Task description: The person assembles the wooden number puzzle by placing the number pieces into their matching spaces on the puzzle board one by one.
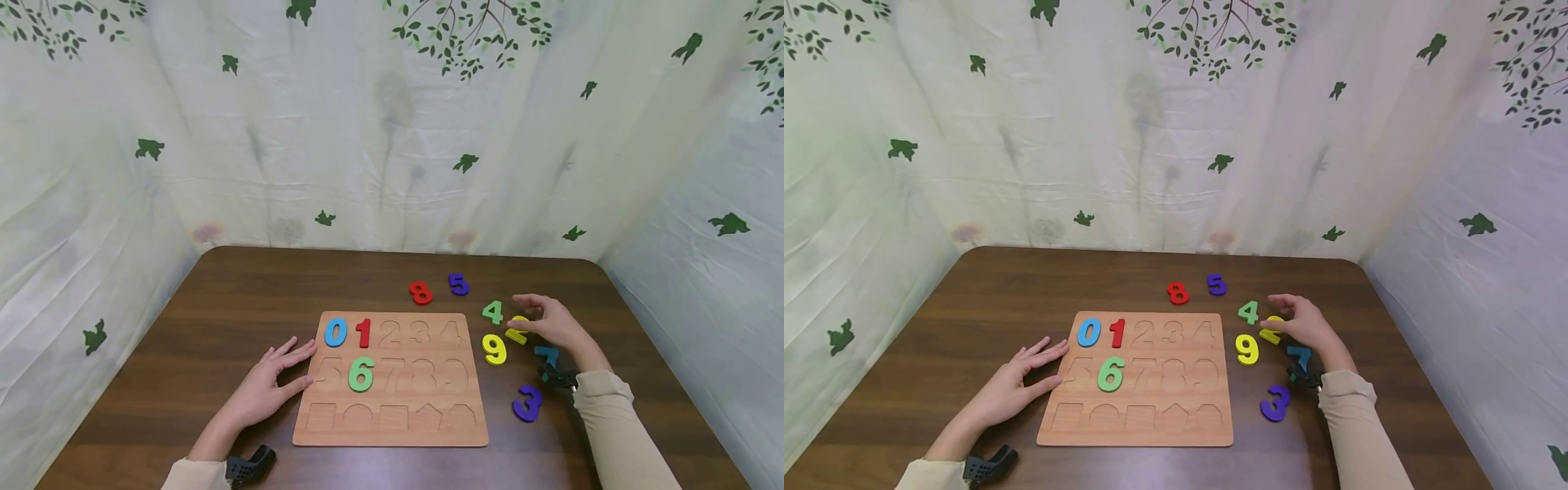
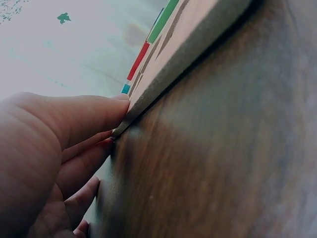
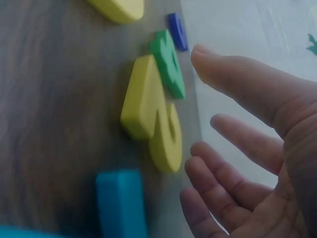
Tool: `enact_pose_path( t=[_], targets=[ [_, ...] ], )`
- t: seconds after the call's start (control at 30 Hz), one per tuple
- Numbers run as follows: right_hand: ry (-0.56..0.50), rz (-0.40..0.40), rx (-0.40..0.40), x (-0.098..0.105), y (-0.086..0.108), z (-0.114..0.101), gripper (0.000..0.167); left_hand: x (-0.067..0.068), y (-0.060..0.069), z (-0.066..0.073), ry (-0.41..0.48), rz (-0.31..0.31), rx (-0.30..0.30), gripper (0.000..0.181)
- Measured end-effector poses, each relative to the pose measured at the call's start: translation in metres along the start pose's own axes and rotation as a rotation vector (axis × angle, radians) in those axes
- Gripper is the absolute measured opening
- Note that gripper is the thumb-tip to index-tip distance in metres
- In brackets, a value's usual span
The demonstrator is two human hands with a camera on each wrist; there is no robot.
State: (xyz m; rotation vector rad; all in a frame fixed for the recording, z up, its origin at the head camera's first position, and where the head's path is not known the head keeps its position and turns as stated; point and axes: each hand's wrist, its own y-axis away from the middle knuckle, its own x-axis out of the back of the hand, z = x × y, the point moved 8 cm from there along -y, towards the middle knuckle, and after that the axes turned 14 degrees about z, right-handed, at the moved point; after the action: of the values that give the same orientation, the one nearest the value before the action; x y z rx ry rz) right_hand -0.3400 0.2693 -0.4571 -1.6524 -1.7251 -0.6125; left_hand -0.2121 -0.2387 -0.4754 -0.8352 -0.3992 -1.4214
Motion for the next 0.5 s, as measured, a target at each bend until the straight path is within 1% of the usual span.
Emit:
enact_pose_path(
  t=[0.2,0.37,0.5],
  targets=[
    [0.005,-0.006,-0.013,0.003,0.006,0.010,0.071,0.000,0.000,0.000,-0.002,0.000,0.002,0.058],
    [0.008,-0.007,-0.035,0.003,0.008,0.018,0.073,0.000,0.000,-0.001,-0.003,0.000,0.004,0.058],
    [0.014,-0.020,-0.036,0.003,0.009,0.022,0.074,-0.001,0.000,-0.001,-0.002,-0.003,0.004,0.059]
  ],
)
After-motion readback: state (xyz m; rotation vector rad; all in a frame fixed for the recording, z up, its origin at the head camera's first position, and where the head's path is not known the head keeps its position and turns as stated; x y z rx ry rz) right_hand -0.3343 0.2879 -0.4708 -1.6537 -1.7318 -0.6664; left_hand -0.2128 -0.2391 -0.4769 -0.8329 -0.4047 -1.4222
